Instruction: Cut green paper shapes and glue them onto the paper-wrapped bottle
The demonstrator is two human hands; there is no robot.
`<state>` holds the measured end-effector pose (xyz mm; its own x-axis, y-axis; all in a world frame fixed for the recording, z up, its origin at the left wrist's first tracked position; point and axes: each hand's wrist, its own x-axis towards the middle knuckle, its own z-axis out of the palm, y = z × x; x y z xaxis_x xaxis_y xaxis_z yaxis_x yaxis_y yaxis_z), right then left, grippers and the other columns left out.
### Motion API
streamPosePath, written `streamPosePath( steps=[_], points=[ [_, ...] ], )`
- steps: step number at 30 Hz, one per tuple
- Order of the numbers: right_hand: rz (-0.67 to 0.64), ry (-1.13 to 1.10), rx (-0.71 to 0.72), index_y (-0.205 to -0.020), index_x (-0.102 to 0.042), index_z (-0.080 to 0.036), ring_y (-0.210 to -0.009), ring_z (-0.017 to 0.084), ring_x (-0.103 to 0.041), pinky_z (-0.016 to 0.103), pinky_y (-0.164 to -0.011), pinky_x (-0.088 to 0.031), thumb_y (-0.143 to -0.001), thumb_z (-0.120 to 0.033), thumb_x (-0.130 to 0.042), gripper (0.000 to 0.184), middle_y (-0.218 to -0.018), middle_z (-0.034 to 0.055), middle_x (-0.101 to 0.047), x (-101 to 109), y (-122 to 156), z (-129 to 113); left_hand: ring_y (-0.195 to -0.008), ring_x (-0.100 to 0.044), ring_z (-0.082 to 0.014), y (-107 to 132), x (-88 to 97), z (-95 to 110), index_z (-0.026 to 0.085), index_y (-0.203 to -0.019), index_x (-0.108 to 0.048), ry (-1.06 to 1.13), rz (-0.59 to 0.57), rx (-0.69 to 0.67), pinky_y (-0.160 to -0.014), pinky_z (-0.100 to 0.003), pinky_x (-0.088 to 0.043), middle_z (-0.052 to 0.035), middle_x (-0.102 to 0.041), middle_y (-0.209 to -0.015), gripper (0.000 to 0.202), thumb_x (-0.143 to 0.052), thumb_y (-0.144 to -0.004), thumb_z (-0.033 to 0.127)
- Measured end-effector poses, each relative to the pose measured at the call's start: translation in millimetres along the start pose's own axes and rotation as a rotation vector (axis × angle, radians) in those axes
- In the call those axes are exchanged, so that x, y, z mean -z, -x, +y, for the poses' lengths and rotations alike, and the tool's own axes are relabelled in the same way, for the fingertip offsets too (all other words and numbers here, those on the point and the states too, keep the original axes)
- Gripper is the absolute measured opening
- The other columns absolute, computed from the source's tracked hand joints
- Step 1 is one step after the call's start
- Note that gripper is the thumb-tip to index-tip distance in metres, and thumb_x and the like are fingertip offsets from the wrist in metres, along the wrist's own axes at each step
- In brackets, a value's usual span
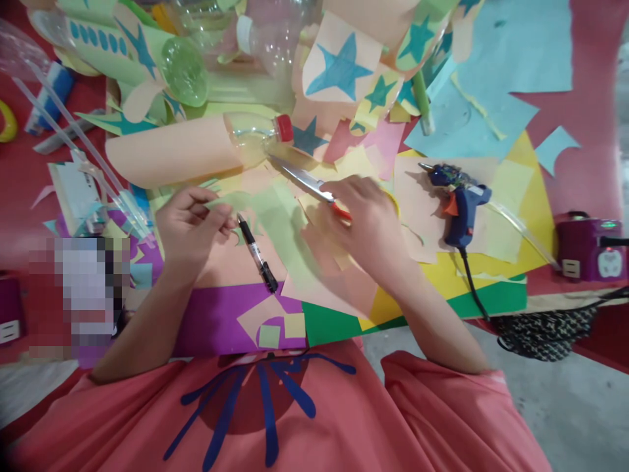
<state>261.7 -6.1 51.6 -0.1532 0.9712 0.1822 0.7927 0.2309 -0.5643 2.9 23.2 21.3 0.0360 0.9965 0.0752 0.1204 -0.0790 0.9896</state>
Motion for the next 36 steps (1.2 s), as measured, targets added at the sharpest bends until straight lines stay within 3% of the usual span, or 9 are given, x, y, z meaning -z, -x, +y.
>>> streamPosePath(
  steps=[4,9,12,15,18,21,26,32,36],
  points=[
    [-0.144,-0.431,0.045,-0.117,-0.065,-0.021,-0.086,0.019,-0.069,0.035,-0.077,-0.059,-0.097,-0.038,-0.062,0.026,-0.104,0.0068,-0.073,-33,1,-16,-0.046,-0.051,-0.0068,11,-7.3,5,0.021,-0.074,-0.064,-0.232,-0.199,-0.113,-0.045,-0.019,-0.040,0.0048,-0.060,-0.057,0.041,-0.076,-0.085,0.059],
    [-0.182,-0.628,-0.030,-0.107,-0.064,-0.021,-0.081,0.015,-0.068,0.029,-0.070,-0.055,-0.097,-0.033,-0.056,0.018,-0.093,0.0034,-0.072,-64,10,-13,-0.055,-0.059,-0.0108,14,-5.7,5,0.024,-0.085,-0.071,-0.471,-0.399,-0.158,-0.054,-0.022,-0.043,0.0025,-0.067,-0.062,0.032,-0.061,-0.095,0.053],
    [-0.107,-0.623,-0.071,-0.103,-0.062,-0.023,-0.071,0.014,-0.064,0.028,-0.063,-0.052,-0.094,-0.028,-0.054,0.013,-0.087,0.0012,-0.070,-66,12,-9,-0.072,-0.066,-0.0164,3,12.4,8,0.027,-0.101,-0.073,-0.592,-0.376,-0.184,-0.069,-0.027,-0.052,-0.0011,-0.074,-0.081,0.024,-0.066,-0.091,0.047],
    [-0.065,-0.538,-0.060,-0.097,-0.061,-0.024,-0.069,0.015,-0.063,0.028,-0.061,-0.052,-0.092,-0.021,-0.051,0.012,-0.086,0.0018,-0.070,-62,12,-7,-0.098,-0.068,-0.0250,-10,36.2,16,0.029,-0.098,-0.075,-0.743,-0.332,-0.274,-0.088,-0.036,-0.055,-0.0055,-0.071,-0.100,0.021,-0.074,-0.083,0.044],
    [-0.086,-0.435,0.023,-0.096,-0.062,-0.024,-0.073,0.017,-0.065,0.031,-0.064,-0.054,-0.091,-0.016,-0.049,0.016,-0.086,0.0036,-0.071,-59,10,-6,-0.088,-0.066,-0.0220,-15,52.0,24,0.029,-0.102,-0.076,-0.926,-0.374,-0.181,-0.085,-0.036,-0.055,-0.0060,-0.066,-0.110,0.026,-0.079,-0.078,0.038],
    [-0.065,-0.376,0.091,-0.095,-0.064,-0.025,-0.093,0.021,-0.072,0.037,-0.080,-0.059,-0.093,-0.016,-0.049,0.017,-0.096,0.0062,-0.075,-59,10,-5,-0.072,-0.061,-0.0164,-15,56.5,22,0.028,-0.110,-0.074,-1.042,-0.402,-0.055,-0.075,-0.032,-0.053,-0.0047,-0.066,-0.109,0.029,-0.075,-0.081,0.030],
    [0.052,-0.369,0.108,-0.101,-0.065,-0.027,-0.118,0.025,-0.072,0.047,-0.098,-0.060,-0.098,-0.019,-0.053,0.015,-0.123,0.0089,-0.075,-62,13,-3,-0.072,-0.060,-0.0154,-18,55.7,12,0.026,-0.111,-0.071,-0.999,-0.426,-0.019,-0.076,-0.030,-0.052,-0.0022,-0.066,-0.098,0.028,-0.068,-0.083,0.023],
    [0.147,-0.339,0.145,-0.114,-0.062,-0.029,-0.133,0.030,-0.062,0.059,-0.112,-0.052,-0.099,-0.024,-0.055,0.018,-0.137,0.0121,-0.066,-63,14,1,-0.070,-0.062,-0.0127,-18,54.4,26,0.026,-0.123,-0.067,-1.042,-0.551,0.102,-0.073,-0.033,-0.054,-0.0083,-0.060,-0.133,0.046,-0.077,-0.078,0.031],
    [0.150,-0.333,0.146,-0.113,-0.062,-0.031,-0.131,0.027,-0.062,0.052,-0.110,-0.054,-0.100,-0.024,-0.054,0.017,-0.133,0.0101,-0.066,-62,13,0,-0.069,-0.062,-0.0125,-19,59.9,22,0.024,-0.120,-0.068,-0.969,-0.483,0.042,-0.077,-0.033,-0.055,-0.0077,-0.061,-0.133,0.040,-0.067,-0.081,0.022]
  ],
)
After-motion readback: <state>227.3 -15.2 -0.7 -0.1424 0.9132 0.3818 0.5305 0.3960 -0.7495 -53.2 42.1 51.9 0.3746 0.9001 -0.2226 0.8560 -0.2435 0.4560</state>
